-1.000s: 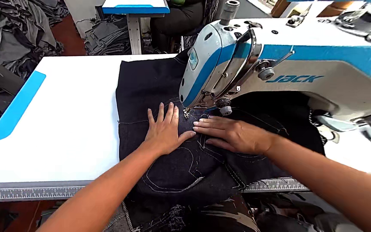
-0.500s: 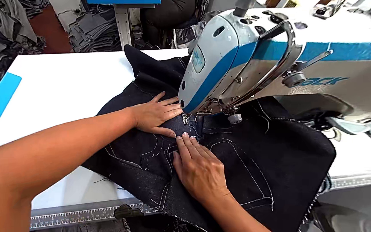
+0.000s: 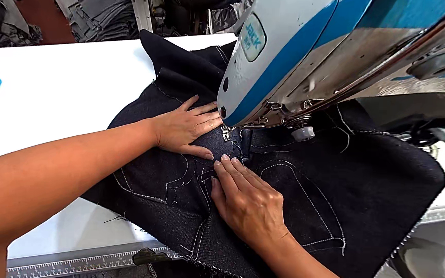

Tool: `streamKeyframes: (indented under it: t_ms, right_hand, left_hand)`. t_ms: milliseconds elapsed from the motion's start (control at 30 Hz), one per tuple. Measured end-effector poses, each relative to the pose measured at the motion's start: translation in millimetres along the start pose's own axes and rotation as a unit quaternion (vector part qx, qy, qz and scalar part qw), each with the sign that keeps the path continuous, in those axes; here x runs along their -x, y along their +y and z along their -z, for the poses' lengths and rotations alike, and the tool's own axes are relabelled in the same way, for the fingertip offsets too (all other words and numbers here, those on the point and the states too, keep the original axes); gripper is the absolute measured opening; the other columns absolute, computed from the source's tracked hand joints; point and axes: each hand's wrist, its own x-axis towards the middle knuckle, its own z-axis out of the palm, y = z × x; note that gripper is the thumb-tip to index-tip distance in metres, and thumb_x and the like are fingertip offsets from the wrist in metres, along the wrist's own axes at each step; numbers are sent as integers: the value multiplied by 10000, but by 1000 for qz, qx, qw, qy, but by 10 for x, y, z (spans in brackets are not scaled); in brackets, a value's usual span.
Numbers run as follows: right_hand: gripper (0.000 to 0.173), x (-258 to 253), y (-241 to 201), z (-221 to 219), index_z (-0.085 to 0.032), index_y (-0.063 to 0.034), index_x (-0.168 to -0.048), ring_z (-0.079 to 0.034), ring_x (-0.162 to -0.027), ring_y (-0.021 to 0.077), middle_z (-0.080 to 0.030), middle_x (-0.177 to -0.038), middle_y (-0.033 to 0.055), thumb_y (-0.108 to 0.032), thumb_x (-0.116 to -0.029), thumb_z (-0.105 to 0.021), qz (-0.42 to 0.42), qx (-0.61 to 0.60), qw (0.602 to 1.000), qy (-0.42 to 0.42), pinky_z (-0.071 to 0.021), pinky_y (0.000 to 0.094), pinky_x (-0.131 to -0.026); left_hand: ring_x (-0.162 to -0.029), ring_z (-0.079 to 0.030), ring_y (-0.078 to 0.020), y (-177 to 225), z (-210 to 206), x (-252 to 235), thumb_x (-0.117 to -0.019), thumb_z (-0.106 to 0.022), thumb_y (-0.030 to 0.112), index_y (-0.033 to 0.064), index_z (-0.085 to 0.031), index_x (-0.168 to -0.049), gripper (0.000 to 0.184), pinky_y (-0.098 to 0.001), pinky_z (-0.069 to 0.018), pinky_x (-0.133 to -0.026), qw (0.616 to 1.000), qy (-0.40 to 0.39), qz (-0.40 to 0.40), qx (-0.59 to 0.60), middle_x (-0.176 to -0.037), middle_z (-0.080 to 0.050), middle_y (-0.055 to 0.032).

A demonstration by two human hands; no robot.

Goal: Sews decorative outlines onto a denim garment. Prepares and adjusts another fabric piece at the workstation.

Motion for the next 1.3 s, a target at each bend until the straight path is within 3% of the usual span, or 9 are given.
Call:
streamKeyframes:
  t_ms: [300, 600, 700, 767, 800, 867, 933, 1000, 1300]
  right_hand:
    - [366, -63, 264, -37, -762, -35, -1149, -720, -1140, 275, -750, -1208, 119, -224, -1014, -479, 26, -49, 998, -8, -575, 386, -949]
    - [323, -333, 1241, -172, -771, -83, -1150, -694, -1194, 257, -745, -1229, 85, -151, -1000, -493, 204, -200, 958, -38, -552, 403, -1013]
    - [319, -370, 1078, 78, -768, -72, -1139, -702, -1172, 282, -747, -1219, 91, -160, -1004, -493, 139, -151, 975, -88, -565, 452, -974]
    - [283, -308, 650, 337, -755, -30, -1139, -689, -1171, 323, -731, -1211, 145, -148, -995, -542, 39, -150, 982, -107, -568, 497, -967]
    - [290, -278, 386, 391, -753, -33, -1142, -690, -1177, 308, -731, -1213, 139, -180, -985, -559, 0, -155, 984, -93, -575, 481, -964]
    - [419, -236, -99, 328, -691, -10, -1266, -604, -1311, 324, -659, -1359, 165, -310, -991, -590, -46, -169, 980, -98, -497, 480, -1082]
    - [674, -209, -349, 103, -568, 70, -1396, -470, -1431, 392, -513, -1503, 254, -469, -991, -571, -66, -154, 978, -126, -364, 525, -1185]
    - [773, -154, -355, -74, -510, 102, -1438, -446, -1447, 401, -462, -1537, 279, -541, -1012, -452, -66, -109, 983, -133, -327, 519, -1202]
    - [529, -17, 359, -86, -607, 0, -1399, -533, -1398, 290, -583, -1472, 153, -298, -1000, -430, 107, -162, 977, -88, -395, 417, -1181]
  left_hand:
    - [-1540, -274, -381, 63, 0, 32, -969, -277, 744, 21, -413, -1545, 934, -717, -134, -1186, 997, 6, 71, -17, -1605, -414, -168]
    - [-1575, -145, -387, 693, -116, 62, -940, -298, 801, 26, -276, -1609, 1024, -752, -58, -1175, 928, 24, 371, -22, -1690, -237, -154]
    - [-1581, -83, -402, 728, -5, 59, -930, -338, 804, 22, -217, -1623, 1052, -768, -28, -1159, 918, -23, 395, 10, -1708, -155, -168]
    - [-1575, -99, -418, 664, 199, 38, -949, -359, 773, 37, -283, -1610, 992, -794, -46, -1145, 919, -70, 385, 45, -1697, -202, -167]
    - [-1556, -180, -433, 593, 285, 21, -986, -355, 722, 38, -407, -1558, 894, -795, -97, -1146, 931, -66, 357, 42, -1649, -328, -177]
    - [-1499, -346, -410, 372, 339, -6, -1052, -385, 553, 52, -636, -1366, 643, -755, -174, -1157, 976, -18, 217, -4, -1476, -570, -155]
    - [-1408, -489, -363, 96, 244, -63, -1058, -404, 449, 77, -716, -1179, 501, -706, -240, -1155, 999, 18, 31, -39, -1313, -676, -128]
    - [-1427, -481, -325, -81, 103, -83, -1086, -307, 422, 63, -662, -1323, 558, -660, -215, -1200, 999, 5, -48, -25, -1390, -639, -136]
    - [-1541, -296, -325, 275, -62, 91, -1078, -259, 530, 71, -479, -1525, 678, -636, -145, -1229, 991, 21, 130, -16, -1598, -441, -122]
